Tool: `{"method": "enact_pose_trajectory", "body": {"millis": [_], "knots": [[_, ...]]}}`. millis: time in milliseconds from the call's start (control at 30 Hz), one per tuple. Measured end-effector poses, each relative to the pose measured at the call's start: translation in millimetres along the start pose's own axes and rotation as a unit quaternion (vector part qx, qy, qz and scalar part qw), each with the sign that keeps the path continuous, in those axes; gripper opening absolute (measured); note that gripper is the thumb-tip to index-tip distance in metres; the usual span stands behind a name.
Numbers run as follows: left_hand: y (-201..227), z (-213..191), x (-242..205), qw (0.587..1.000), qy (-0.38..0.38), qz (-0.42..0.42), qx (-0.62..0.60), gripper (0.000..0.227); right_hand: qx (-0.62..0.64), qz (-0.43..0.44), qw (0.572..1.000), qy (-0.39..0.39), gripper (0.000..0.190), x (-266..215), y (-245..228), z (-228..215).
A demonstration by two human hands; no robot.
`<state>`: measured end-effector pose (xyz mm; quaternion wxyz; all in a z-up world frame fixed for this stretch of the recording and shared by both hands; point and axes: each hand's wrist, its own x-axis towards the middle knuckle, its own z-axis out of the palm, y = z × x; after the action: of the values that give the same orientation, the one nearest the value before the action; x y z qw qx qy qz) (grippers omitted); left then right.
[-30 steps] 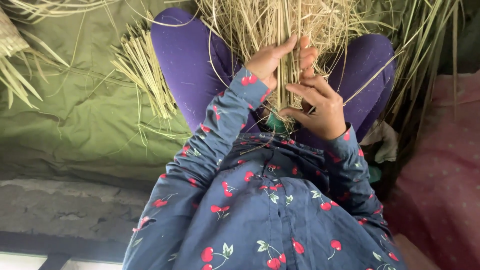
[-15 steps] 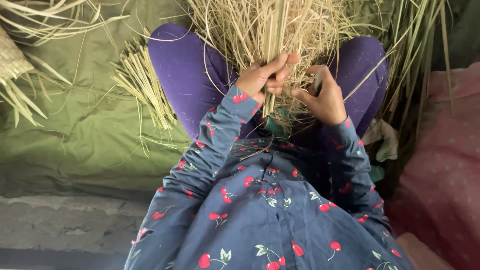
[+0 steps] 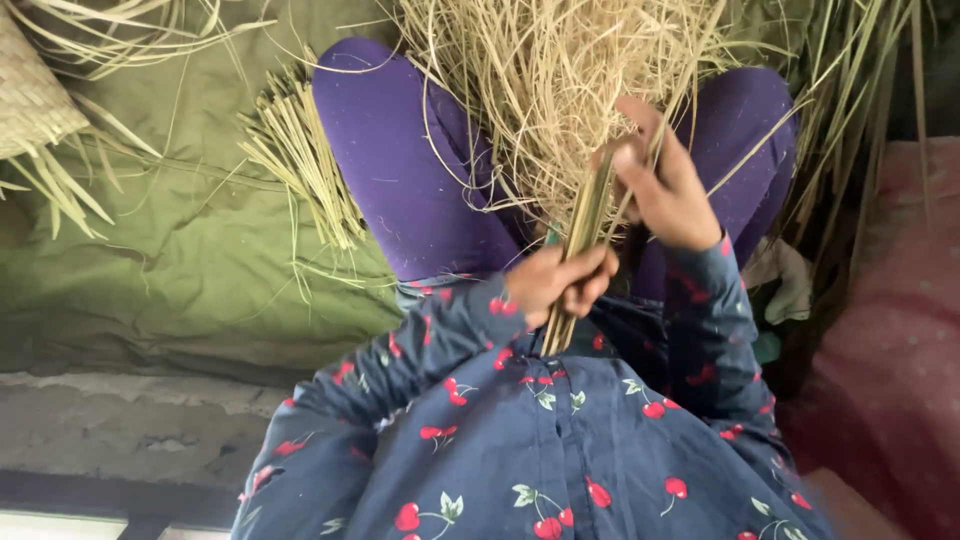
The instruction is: A person sits on the floor and uses a small blade to strip and clean long natural fibers from palm leaves to prepare them for weaving.
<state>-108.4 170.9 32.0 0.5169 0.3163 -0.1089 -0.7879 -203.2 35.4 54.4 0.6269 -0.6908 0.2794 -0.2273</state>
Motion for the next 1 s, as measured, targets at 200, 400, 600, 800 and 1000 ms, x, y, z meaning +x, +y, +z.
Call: {"method": "enact_pose_trajectory", "body": {"millis": [200,400,600,800,1000], "knots": [[-1.0,-12.4,-3.3,0.998,-0.056,-0.028,-0.02,0.022,0.028,-0.047,0.997,-0.047,0.038,-5.6,-8.0,3.8],[26.4,1.2,7.3,0.992,-0.122,-0.018,-0.02,0.033,-0.047,-0.052,0.99,-0.123,0.021,2.0,-39.4,12.0],[-45.7,-27.3,-11.3,0.992,-0.087,-0.028,-0.092,0.032,-0.031,-0.011,0.984,-0.177,0.025,-27.1,-36.2,23.2],[42.6,16.7,-6.4,0.987,-0.018,0.134,0.081,0.046,-0.112,-0.076,0.99,0.023,0.053,9.6,-17.5,-0.3],[101.0,-30.7,50.8,0.785,0.154,0.369,0.474,0.041,0.05,-0.016,0.999,-0.005,0.027,42.8,-13.4,-17.9]]}}
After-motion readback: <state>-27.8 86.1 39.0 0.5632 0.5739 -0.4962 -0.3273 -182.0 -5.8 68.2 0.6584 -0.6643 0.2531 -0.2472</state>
